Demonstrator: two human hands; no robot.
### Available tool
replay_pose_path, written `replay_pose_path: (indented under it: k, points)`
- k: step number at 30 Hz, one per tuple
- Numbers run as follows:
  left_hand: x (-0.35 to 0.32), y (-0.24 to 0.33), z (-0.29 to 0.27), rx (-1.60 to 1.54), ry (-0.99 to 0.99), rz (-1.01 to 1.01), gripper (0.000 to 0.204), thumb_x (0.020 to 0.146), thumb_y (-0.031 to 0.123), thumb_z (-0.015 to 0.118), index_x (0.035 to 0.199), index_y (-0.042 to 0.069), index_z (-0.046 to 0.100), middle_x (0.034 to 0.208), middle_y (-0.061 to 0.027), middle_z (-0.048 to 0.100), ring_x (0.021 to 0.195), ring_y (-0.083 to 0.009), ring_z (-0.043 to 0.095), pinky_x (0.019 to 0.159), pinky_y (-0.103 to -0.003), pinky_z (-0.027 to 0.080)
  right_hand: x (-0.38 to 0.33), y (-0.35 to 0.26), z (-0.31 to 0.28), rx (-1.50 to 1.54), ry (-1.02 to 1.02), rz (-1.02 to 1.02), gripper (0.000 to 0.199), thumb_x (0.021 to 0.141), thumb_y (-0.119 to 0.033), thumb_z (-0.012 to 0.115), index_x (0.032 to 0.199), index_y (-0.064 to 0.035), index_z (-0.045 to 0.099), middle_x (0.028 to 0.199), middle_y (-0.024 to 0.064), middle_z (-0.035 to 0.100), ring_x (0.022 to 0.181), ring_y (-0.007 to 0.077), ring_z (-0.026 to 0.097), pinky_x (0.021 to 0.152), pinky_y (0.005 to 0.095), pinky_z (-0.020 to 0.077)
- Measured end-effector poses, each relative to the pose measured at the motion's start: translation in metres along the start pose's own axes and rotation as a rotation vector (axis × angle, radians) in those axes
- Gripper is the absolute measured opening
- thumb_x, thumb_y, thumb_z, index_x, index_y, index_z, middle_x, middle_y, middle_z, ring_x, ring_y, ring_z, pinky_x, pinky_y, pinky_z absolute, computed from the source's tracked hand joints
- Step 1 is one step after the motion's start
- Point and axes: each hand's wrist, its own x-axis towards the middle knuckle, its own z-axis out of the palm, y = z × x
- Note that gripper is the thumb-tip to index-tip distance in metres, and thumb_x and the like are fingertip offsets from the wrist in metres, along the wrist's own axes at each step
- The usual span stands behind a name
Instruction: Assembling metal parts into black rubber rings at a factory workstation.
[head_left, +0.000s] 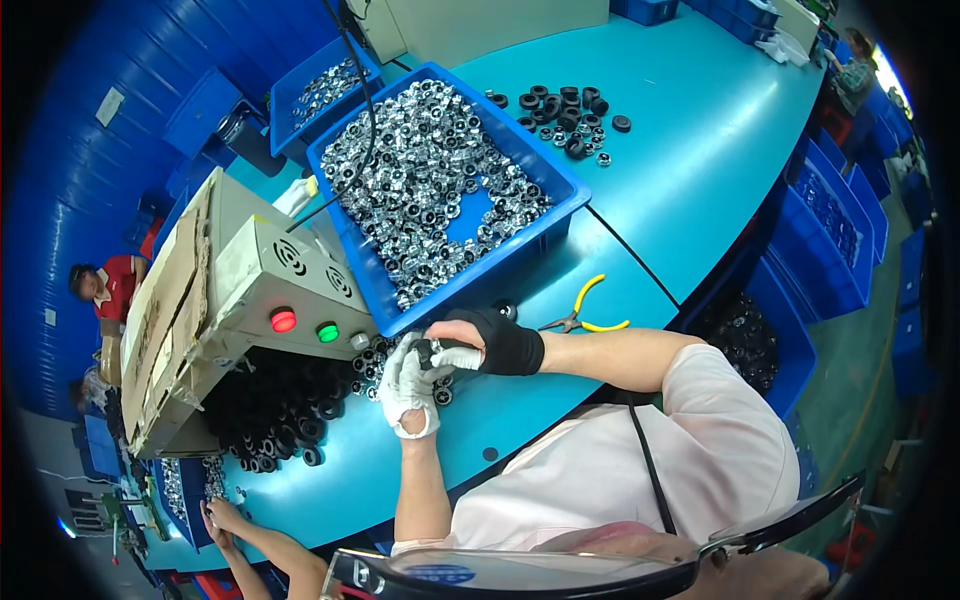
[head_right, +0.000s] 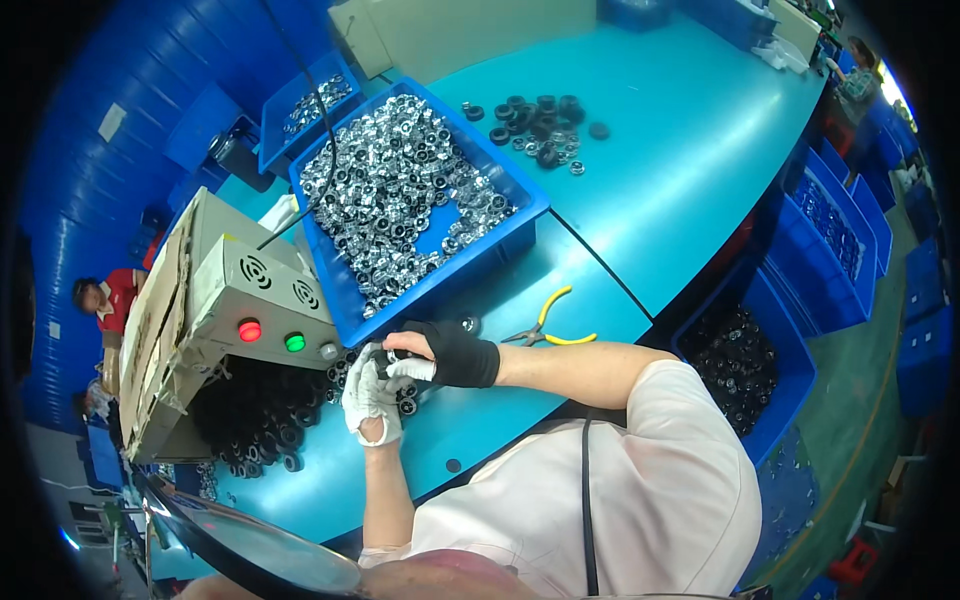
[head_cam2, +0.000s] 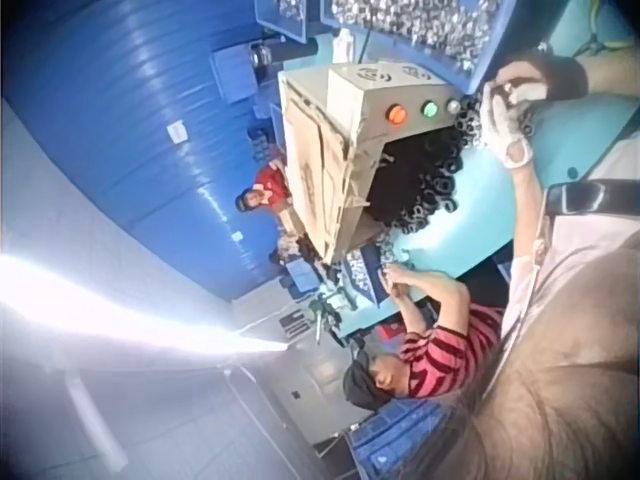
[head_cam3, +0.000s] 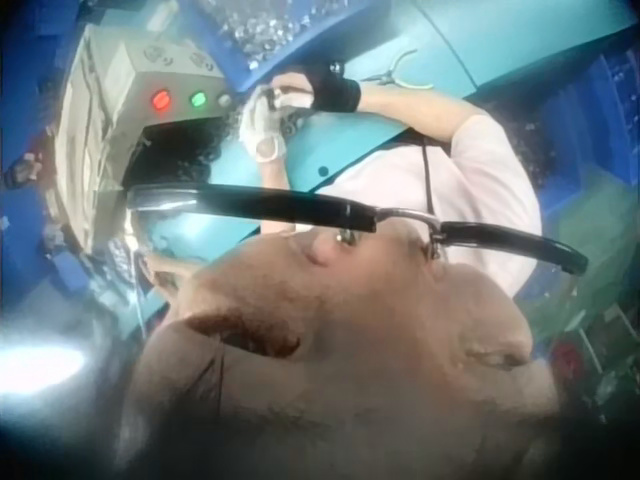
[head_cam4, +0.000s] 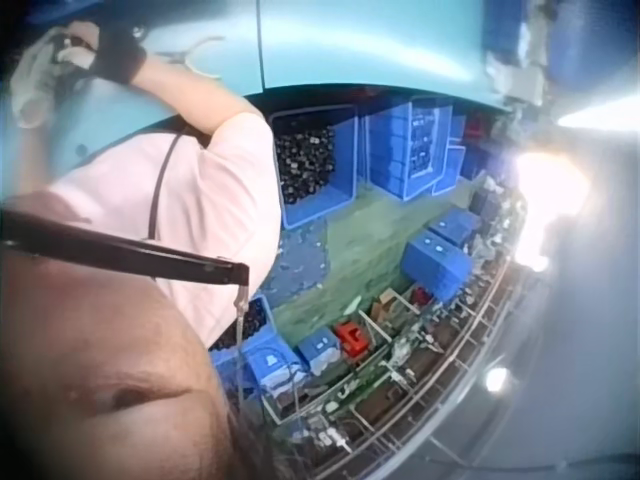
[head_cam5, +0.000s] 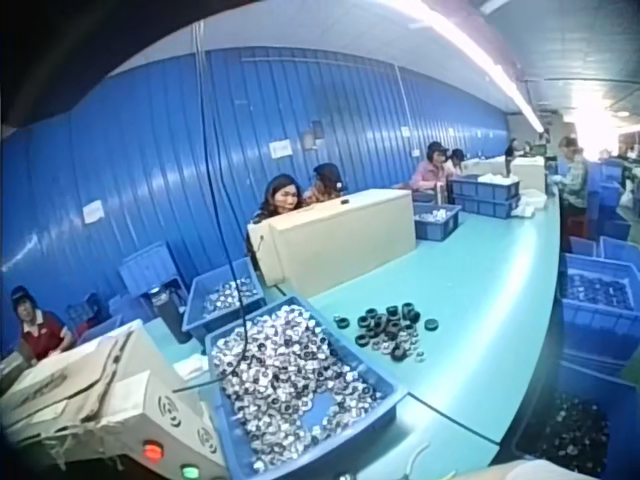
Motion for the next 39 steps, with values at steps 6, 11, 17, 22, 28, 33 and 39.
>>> replay_pose_path:
  k: [6, 11, 17, 22, 28, 33, 39]
  points:
    - [0.013, 0.006, -0.008, -0.281, -0.112, -0.197, 0.033, 0.089, 0.030, 0.057, 0.111, 0.005, 0.054, 0.104, -0.0083, 0.057, 0.096, -0.0178, 0.054, 0.077, -0.029, 0.045, 0.007, 0.005, 0.004, 0.078, 0.103, 0.083, 0.033, 0.077, -0.009, 0.069, 0.107, 0.0014, 0.057, 0.099, 0.0168, 0.060, 0.088, 0.0282, 0.061, 0.078, 0.0337, 0.0486]
    - [0.019, 0.006, -0.010, -0.426, -0.178, -0.203, 0.036, 0.093, 0.026, 0.053, 0.117, 0.000, 0.050, 0.109, -0.0188, 0.060, 0.089, -0.0261, 0.063, 0.072, -0.034, 0.055, 0.006, -0.001, -0.010, -0.075, 0.096, 0.129, 0.044, 0.073, -0.006, 0.073, 0.113, -0.0024, 0.056, 0.094, 0.0125, 0.062, 0.079, 0.0217, 0.062, 0.070, 0.0297, 0.0487]
    - [0.013, 0.004, -0.021, -0.390, -0.200, -0.175, 0.049, 0.088, 0.030, 0.060, 0.121, -0.004, 0.046, 0.114, -0.0199, 0.056, 0.095, -0.0252, 0.062, 0.075, -0.032, 0.057, 0.013, -0.009, -0.003, -0.101, 0.040, 0.106, 0.039, 0.074, -0.006, 0.073, 0.111, -0.0024, 0.058, 0.093, 0.0119, 0.062, 0.075, 0.0204, 0.061, 0.067, 0.0288, 0.0488]
    - [0.008, 0.006, -0.013, -0.331, -0.161, -0.196, 0.049, 0.088, 0.030, 0.060, 0.122, -0.002, 0.046, 0.112, -0.0166, 0.057, 0.095, -0.0238, 0.061, 0.076, -0.032, 0.055, 0.009, -0.012, -0.004, -0.132, 0.040, 0.100, 0.040, 0.075, -0.007, 0.073, 0.111, -0.0020, 0.057, 0.094, 0.0124, 0.062, 0.076, 0.0208, 0.062, 0.067, 0.0287, 0.0489]
    - [0.013, 0.009, -0.010, -0.322, -0.063, -0.169, 0.043, 0.092, 0.022, 0.055, 0.126, -0.002, 0.043, 0.106, -0.0155, 0.058, 0.083, -0.0276, 0.065, 0.066, -0.033, 0.056, 0.014, -0.013, -0.005, -0.118, 0.023, 0.064, 0.039, 0.075, -0.005, 0.071, 0.111, -0.0014, 0.057, 0.095, 0.0136, 0.062, 0.077, 0.0243, 0.063, 0.069, 0.0300, 0.0496]
    - [0.014, 0.004, -0.010, -0.243, -0.049, -0.195, 0.041, 0.093, 0.020, 0.053, 0.126, -0.003, 0.044, 0.109, -0.0147, 0.056, 0.081, -0.0264, 0.066, 0.062, -0.028, 0.057, 0.013, -0.008, -0.003, -0.074, -0.016, 0.071, 0.037, 0.075, -0.001, 0.069, 0.110, -0.0007, 0.057, 0.093, 0.0145, 0.062, 0.078, 0.0273, 0.063, 0.068, 0.0317, 0.0499]
    - [0.004, 0.007, 0.003, 0.135, -0.093, -0.099, 0.042, 0.092, 0.029, 0.055, 0.117, -0.005, 0.053, 0.101, -0.0154, 0.062, 0.074, -0.0201, 0.065, 0.064, -0.029, 0.057, 0.015, -0.013, 0.001, -0.075, 0.030, 0.113, 0.037, 0.074, -0.002, 0.072, 0.108, -0.0013, 0.058, 0.087, 0.0121, 0.062, 0.071, 0.0235, 0.061, 0.064, 0.0302, 0.0489]
